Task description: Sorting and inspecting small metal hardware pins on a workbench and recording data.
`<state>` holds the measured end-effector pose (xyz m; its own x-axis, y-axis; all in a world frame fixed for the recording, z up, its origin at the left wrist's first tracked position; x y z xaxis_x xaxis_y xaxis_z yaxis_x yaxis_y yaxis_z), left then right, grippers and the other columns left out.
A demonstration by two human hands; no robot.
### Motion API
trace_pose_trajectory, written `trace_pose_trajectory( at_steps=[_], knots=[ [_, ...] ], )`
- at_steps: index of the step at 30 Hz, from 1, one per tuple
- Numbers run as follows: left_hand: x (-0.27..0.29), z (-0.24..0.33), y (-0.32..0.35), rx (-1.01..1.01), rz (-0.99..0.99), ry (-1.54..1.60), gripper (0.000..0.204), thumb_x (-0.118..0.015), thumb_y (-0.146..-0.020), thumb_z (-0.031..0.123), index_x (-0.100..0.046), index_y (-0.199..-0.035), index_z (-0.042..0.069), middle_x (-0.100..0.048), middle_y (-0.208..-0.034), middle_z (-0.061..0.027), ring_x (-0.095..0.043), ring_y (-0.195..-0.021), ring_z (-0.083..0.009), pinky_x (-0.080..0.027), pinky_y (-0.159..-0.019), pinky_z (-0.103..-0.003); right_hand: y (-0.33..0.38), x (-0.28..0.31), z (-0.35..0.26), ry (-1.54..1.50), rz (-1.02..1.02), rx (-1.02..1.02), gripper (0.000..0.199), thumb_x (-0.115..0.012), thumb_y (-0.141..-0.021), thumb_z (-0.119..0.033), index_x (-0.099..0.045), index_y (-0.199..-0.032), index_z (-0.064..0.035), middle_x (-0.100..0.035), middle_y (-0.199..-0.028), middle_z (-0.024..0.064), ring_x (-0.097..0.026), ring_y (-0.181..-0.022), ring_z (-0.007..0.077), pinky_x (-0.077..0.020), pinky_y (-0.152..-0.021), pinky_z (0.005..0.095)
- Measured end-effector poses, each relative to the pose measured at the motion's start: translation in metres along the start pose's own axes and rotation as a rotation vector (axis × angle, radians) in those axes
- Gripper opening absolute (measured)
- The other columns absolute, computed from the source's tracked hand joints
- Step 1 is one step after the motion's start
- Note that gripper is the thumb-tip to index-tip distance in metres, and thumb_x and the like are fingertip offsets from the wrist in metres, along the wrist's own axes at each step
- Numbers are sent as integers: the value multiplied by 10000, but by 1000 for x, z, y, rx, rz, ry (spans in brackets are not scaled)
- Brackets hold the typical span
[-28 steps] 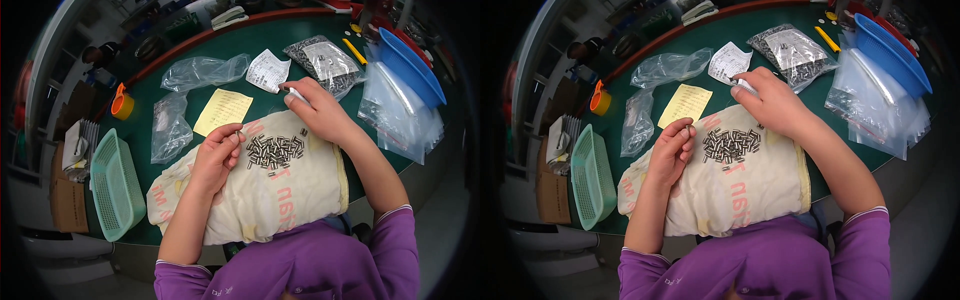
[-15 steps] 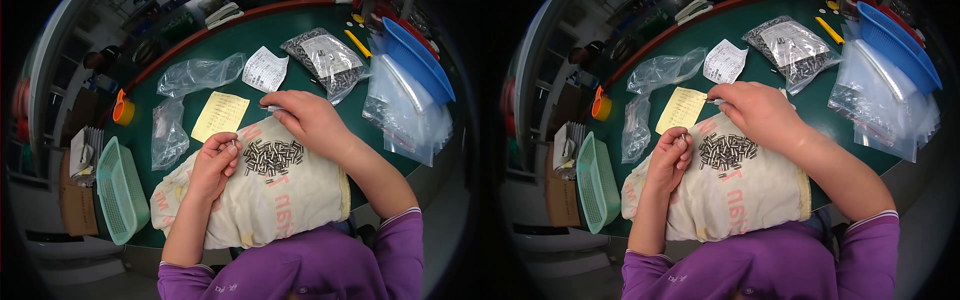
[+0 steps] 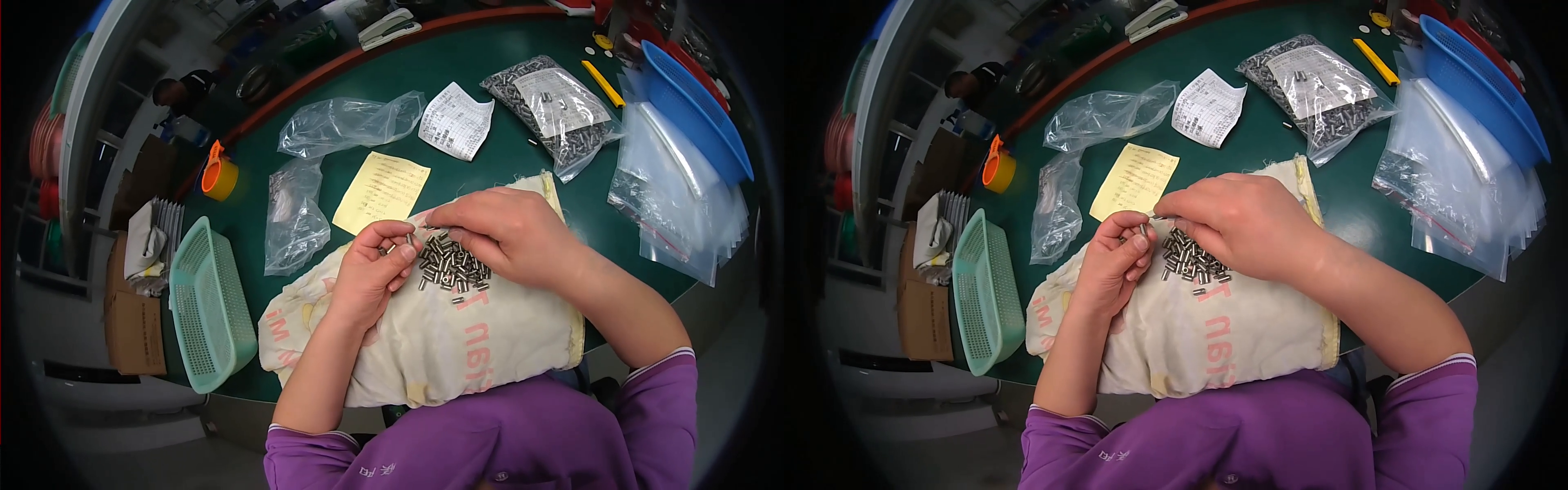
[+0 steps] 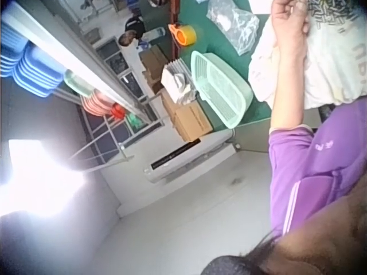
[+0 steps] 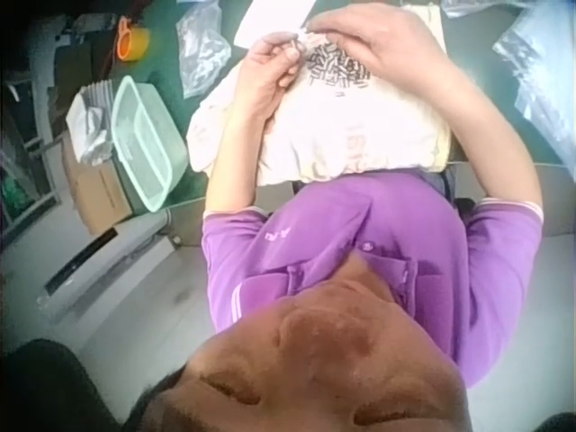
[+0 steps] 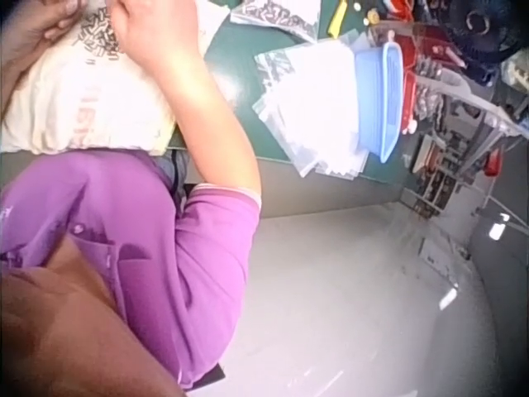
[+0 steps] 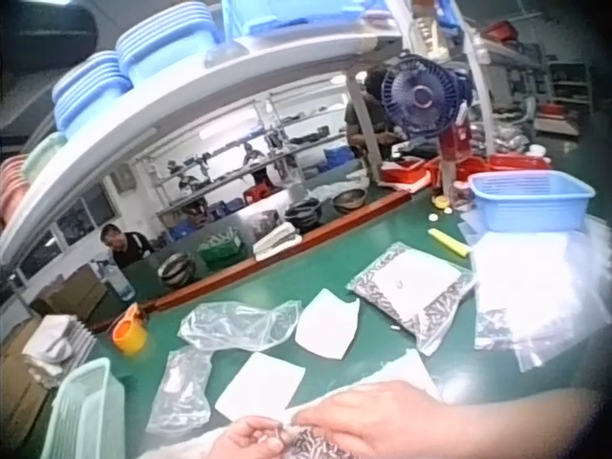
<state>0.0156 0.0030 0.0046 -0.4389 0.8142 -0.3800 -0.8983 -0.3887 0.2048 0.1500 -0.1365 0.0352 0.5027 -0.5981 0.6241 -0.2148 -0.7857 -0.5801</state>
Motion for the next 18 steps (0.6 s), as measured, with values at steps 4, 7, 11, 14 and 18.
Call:
trace_pose_trajectory(
  at_steps=[4,7,11,14,18],
  knots=[
    [0,0,1,3,4,-3,225,-593,-780,11,-519,-991,32,-574,-833,-36,-427,-544,-26,-316,-422,-133,0,-1,-3,10,-103,-47,192,-595,-749,-110,-601,-940,-91,-623,-870,70,-606,-787,233,-472,-680,321],
    [1,1,1,13,6,-12,213,-595,-775,17,-521,-973,47,-557,-811,-45,-441,-556,-51,-330,-415,-132,-1,-4,-3,-25,-58,0,187,-599,-749,-117,-603,-934,-92,-626,-855,68,-607,-775,236,-474,-681,325],
    [0,0,0,10,1,-8,204,-593,-775,12,-520,-961,48,-555,-807,-42,-440,-553,-48,-329,-415,-131,-1,-3,-7,-44,-34,9,180,-596,-752,-117,-605,-931,-92,-627,-845,70,-608,-772,237,-475,-681,328],
    [0,0,-1,5,2,-6,194,-593,-774,9,-518,-949,48,-553,-800,-38,-440,-551,-46,-328,-416,-133,-1,-3,-5,-40,-29,8,181,-595,-753,-118,-606,-932,-92,-627,-842,73,-608,-769,239,-476,-679,329],
    [-1,0,0,-3,13,-42,185,-596,-770,2,-515,-929,50,-548,-783,-26,-439,-546,-41,-325,-414,-137,-2,-4,-6,-46,-41,-3,183,-598,-753,-122,-609,-932,-91,-629,-836,77,-611,-760,244,-481,-672,329]
  ],
)
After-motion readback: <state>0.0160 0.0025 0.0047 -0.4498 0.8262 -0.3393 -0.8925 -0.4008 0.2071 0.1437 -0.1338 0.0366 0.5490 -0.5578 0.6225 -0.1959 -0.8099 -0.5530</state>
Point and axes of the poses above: each hand's wrist, its own y-axis away from the middle knuckle, its own x-axis out of the back of the hand, z = x × y, the point moved 2 cm from there along -y, towards the middle knuckle
